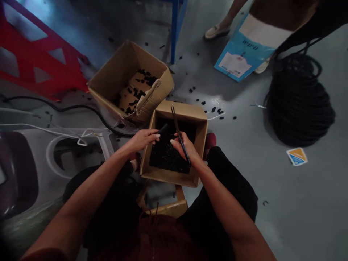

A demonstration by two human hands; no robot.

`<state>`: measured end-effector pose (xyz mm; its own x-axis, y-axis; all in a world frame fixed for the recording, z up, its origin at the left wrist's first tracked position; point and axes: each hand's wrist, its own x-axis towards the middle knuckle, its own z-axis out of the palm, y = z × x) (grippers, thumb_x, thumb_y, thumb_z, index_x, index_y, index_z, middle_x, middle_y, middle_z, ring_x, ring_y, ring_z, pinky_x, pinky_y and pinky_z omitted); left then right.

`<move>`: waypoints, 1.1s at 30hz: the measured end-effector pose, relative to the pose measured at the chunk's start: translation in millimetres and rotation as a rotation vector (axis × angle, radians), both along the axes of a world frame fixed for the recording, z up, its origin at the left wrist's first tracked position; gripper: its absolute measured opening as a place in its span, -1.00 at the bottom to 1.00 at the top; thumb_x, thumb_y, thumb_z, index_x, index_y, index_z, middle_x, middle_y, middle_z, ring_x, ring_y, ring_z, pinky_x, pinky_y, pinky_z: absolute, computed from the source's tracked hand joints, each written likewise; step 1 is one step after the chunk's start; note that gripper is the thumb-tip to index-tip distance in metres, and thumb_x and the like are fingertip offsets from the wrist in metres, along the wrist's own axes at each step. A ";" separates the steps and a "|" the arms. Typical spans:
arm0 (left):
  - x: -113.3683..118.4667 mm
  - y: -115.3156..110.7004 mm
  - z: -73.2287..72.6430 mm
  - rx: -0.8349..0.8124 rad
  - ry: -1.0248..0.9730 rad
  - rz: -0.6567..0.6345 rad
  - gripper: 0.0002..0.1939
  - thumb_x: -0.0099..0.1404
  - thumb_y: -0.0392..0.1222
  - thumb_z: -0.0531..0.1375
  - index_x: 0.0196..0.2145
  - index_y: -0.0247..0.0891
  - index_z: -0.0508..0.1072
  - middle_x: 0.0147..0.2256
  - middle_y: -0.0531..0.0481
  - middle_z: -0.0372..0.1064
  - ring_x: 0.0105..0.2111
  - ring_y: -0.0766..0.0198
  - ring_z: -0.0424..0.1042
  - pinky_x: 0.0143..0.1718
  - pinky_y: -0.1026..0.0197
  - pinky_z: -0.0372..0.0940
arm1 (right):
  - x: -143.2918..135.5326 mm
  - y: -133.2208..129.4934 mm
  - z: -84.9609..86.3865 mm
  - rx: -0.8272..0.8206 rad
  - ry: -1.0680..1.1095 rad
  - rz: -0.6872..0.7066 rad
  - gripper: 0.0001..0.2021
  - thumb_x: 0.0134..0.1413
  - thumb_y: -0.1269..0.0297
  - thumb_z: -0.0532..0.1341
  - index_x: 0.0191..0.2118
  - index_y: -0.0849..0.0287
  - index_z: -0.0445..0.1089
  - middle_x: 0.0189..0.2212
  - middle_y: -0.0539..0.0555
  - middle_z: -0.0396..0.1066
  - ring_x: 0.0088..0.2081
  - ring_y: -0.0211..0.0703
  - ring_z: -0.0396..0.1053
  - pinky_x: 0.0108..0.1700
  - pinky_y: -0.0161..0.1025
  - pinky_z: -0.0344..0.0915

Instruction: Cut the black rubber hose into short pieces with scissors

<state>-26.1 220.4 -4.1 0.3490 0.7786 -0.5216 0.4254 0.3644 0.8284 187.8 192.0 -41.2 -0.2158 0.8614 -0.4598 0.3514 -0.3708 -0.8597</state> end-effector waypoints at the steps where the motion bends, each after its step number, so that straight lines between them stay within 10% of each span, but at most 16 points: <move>1: -2.6 2.3 0.8 0.030 0.019 0.021 -0.71 0.23 -0.06 0.06 -0.28 -0.33 0.44 -0.42 0.05 0.37 -0.50 0.42 0.28 -0.40 0.33 0.17 | -1.3 -3.2 -2.7 -0.014 -0.015 0.025 -0.59 0.04 0.05 0.17 -0.05 0.14 0.17 -0.32 0.02 0.32 -0.37 -0.20 0.36 -0.31 -0.20 0.33; 16: -14.2 12.2 -7.9 0.082 0.021 0.053 -0.69 0.21 -0.01 0.06 -0.40 -0.32 0.43 -0.45 0.04 0.36 -0.51 0.42 0.26 -0.43 0.32 0.16 | -6.1 -15.7 13.7 0.012 -0.255 0.300 -0.61 0.10 0.07 0.14 -0.01 0.15 0.22 -0.21 0.12 0.44 -0.25 -0.10 0.41 -0.23 -0.23 0.27; 33: -17.3 15.2 20.2 0.039 0.148 -0.191 -0.74 0.24 -0.15 0.02 -0.38 -0.36 0.42 -0.47 0.04 0.31 -0.47 0.39 0.26 -0.40 0.33 0.15 | -3.9 -16.6 18.6 -0.007 -0.195 0.408 -0.55 0.10 0.02 0.15 0.03 0.17 0.21 -0.19 0.13 0.43 -0.23 -0.12 0.42 -0.19 -0.23 0.29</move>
<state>-43.4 235.7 16.1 0.4135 0.7265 -0.5488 0.6014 0.2345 0.7637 183.9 175.4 -22.6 -0.4458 0.7205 -0.5311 0.6249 -0.1743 -0.7610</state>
